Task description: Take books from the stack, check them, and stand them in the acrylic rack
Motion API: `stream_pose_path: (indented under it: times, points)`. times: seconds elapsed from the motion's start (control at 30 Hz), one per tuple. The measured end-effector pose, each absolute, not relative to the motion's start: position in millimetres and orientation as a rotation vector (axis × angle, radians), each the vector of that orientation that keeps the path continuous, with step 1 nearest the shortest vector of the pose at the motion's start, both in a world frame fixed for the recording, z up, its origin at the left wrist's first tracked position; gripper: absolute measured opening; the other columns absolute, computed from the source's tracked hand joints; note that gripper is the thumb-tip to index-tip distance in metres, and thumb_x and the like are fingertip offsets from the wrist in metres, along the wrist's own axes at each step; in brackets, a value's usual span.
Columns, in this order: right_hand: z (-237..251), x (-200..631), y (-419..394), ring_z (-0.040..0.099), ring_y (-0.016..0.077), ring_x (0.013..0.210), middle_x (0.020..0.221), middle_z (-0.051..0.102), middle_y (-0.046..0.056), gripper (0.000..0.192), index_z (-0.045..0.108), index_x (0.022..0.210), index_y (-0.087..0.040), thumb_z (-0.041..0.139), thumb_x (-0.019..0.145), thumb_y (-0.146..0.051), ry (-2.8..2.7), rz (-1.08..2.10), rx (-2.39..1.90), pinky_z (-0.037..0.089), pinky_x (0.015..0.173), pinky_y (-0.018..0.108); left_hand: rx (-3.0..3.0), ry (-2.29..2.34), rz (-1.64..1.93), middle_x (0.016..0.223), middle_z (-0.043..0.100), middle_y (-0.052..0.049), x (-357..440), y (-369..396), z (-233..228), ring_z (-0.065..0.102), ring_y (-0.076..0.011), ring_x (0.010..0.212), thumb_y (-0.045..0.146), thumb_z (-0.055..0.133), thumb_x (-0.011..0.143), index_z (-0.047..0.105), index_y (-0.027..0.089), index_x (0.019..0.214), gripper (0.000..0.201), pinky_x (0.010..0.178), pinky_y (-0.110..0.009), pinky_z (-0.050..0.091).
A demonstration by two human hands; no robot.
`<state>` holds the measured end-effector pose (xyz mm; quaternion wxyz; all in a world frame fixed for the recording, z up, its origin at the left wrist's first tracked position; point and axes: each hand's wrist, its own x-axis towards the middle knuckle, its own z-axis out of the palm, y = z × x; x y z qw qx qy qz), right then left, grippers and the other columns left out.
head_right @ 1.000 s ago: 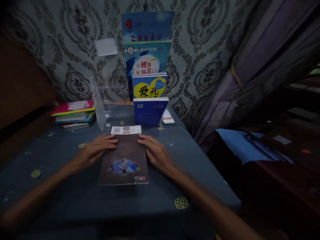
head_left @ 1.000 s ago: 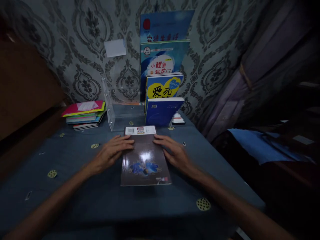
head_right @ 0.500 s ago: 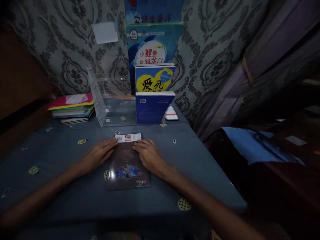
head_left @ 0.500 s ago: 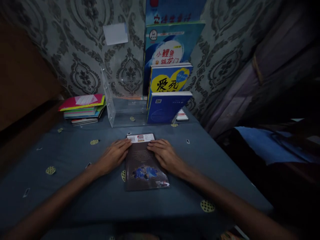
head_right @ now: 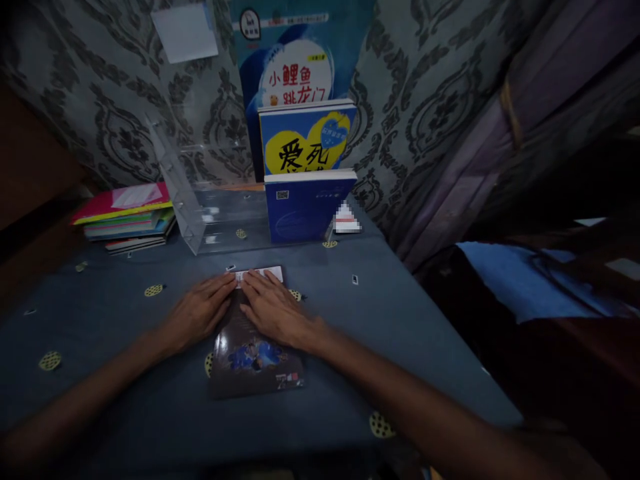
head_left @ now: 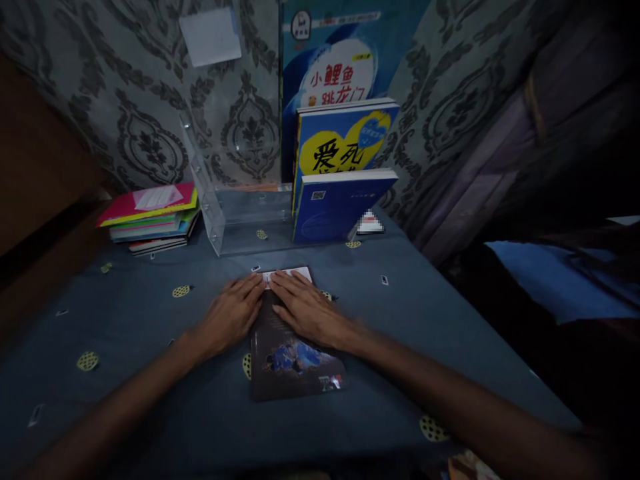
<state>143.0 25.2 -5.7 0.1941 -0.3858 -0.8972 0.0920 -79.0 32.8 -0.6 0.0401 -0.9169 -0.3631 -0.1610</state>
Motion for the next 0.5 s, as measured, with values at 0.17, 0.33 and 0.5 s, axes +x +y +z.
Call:
stream_pose_path:
  times: [0.17,0.33,0.5]
  points:
    - [0,142,25,0.038,0.0295,0.148,0.152,0.048,0.023,0.051,0.05,0.145,-0.005,0.045,0.103,-0.033,-2.53,0.281,-1.104,0.034,0.122,0.053,-2.764,-1.101,-0.417,0.13,0.066,-0.02,-69,32,12,0.064,-0.0309,0.121,0.022,0.04,0.101,0.06,0.01,0.127,0.034,0.103,-0.051,0.048]
    - [3,145,21,0.037,0.0295,0.149,0.153,0.047,0.024,0.052,0.049,0.144,-0.002,0.047,0.102,-0.031,-2.499,0.306,-1.154,0.036,0.122,0.052,-2.715,-1.123,-0.298,0.134,0.066,-0.017,-63,32,14,0.063,-0.0301,0.123,0.03,0.041,0.104,0.059,0.014,0.131,0.036,0.109,-0.056,0.041]
    - [3,146,19,0.038,0.0301,0.148,0.152,0.048,0.024,0.052,0.049,0.144,-0.002,0.049,0.101,-0.032,-2.46,0.324,-1.171,0.035,0.122,0.053,-2.722,-1.108,-0.251,0.14,0.062,-0.016,-61,34,12,0.056,-0.029,0.13,0.031,0.038,0.105,0.056,0.013,0.136,0.04,0.11,-0.051,0.041]
